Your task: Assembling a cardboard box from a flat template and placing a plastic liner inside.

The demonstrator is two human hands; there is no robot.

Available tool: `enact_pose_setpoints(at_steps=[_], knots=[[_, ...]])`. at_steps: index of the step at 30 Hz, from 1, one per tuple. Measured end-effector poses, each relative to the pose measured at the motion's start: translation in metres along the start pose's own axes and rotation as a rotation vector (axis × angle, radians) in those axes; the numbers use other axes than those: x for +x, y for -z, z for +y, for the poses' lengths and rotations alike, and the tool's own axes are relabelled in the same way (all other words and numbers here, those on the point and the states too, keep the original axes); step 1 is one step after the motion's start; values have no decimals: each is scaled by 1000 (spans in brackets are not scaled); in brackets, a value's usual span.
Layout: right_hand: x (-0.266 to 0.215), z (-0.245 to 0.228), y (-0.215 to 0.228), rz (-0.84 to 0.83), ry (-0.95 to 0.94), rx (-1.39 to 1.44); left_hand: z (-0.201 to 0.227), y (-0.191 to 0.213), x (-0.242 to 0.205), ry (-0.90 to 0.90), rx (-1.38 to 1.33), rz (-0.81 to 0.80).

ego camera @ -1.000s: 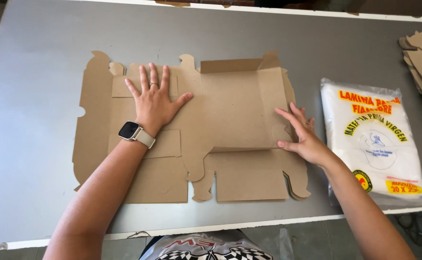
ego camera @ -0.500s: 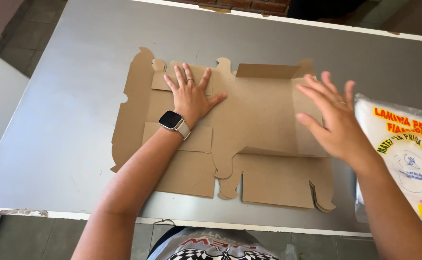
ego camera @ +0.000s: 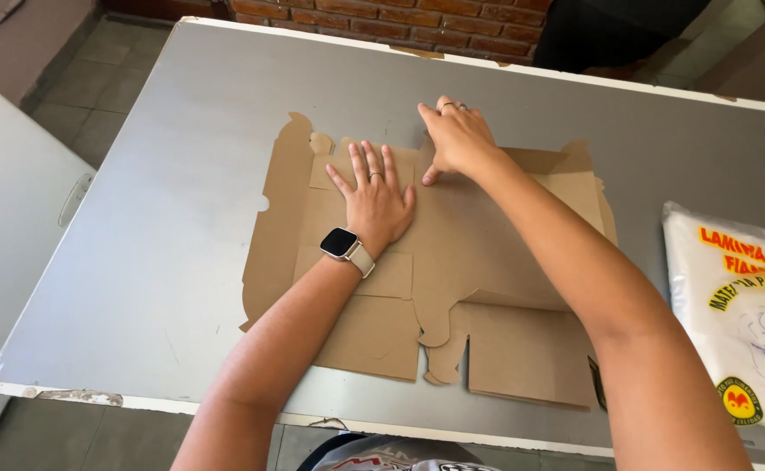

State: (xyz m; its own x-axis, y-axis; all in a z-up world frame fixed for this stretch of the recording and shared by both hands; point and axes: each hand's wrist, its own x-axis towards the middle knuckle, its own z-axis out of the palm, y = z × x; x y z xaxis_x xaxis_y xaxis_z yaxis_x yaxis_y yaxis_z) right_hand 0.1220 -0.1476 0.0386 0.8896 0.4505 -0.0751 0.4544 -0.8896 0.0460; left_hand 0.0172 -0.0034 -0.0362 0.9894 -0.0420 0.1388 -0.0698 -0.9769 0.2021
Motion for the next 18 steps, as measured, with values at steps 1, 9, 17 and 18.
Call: enact_pose_setpoints(at_steps=[1,9,17,18], knots=[[0,4,-6,-1,5,-6,0,0,1,5,-4,3],[-47,-15,-19,-36,136,52,1,-2,2,7,2,-14],[-87,-17,-24,85,339,-77,2,3,-2,9,8,-16],[-90,-18,-25,109,346,-135,1,2,-2,7,4,-13]])
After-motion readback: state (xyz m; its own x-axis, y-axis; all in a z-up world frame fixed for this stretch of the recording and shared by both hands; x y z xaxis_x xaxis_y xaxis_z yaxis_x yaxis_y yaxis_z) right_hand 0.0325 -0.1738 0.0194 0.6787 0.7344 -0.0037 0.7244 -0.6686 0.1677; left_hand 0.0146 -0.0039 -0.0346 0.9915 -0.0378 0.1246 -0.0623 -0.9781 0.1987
